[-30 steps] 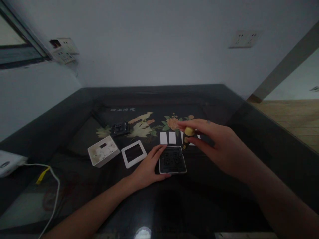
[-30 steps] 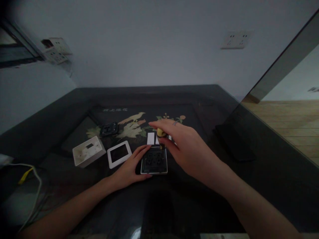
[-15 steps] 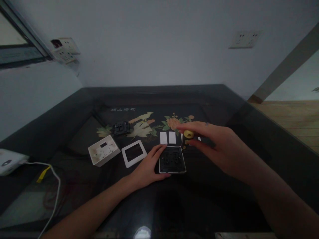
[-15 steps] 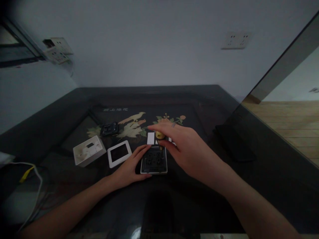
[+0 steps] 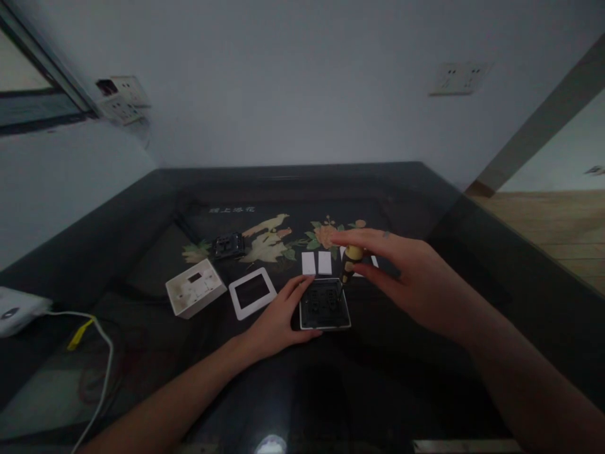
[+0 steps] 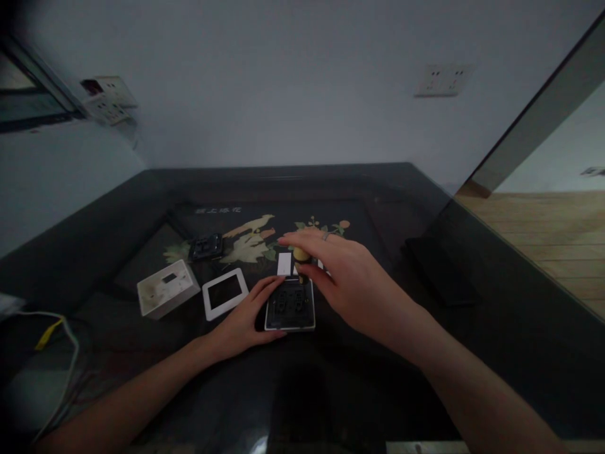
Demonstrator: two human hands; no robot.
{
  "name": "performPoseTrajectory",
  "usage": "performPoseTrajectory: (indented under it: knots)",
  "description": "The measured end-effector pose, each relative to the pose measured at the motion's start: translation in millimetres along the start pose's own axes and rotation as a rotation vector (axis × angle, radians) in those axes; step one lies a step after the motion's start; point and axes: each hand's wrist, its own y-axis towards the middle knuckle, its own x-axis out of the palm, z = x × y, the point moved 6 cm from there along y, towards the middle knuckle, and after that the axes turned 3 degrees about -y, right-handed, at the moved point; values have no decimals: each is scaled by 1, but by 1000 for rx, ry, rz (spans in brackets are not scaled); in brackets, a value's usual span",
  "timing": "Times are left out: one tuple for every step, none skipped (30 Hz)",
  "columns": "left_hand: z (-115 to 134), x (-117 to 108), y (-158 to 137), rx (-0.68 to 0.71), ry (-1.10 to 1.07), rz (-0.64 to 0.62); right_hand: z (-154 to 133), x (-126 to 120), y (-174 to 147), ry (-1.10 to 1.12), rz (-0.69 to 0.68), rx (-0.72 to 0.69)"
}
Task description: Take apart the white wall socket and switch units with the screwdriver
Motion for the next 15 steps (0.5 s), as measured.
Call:
performPoseTrajectory:
  knots:
    - [0,0,0,5,1,3,0,0,0,3,6,-4]
    - [0,0,0,9,1,7,0,1,0,-12,33,-11]
    - [0,0,0,10,2,10,-1,1,0,-43,74,-17]
    - [0,0,0,8,3,11,-2,0,0,-79,117,-21]
    - [0,0,0,5,3,11,-2,0,0,-110,153,-21]
    - [0,0,0,1,1,11,-3,1,0,-125,170,-20]
    - [0,-1,0,-2,0,10,-3,1,1,-120,165,-17]
    - [0,-1,1,-3,-3,10,-3,2,1,-96,140,-12]
    - [0,-1,1,-1,-6,12,-3,2,1,-60,104,-4]
    - [0,-1,0,1,-8,11,-2,3,1,-22,62,6]
    - [0,-1,0,3,-10,10,-2,3,0,9,24,15]
    - [0,0,0,3,-11,10,-2,3,0,29,-2,14]
    - [0,0,0,4,-11,10,-2,2,0,37,-11,5]
    - [0,0,-1,6,-9,12,-3,1,0,30,1,-11]
    - [0,0,-1,10,-7,14,-3,0,0,5,35,-27]
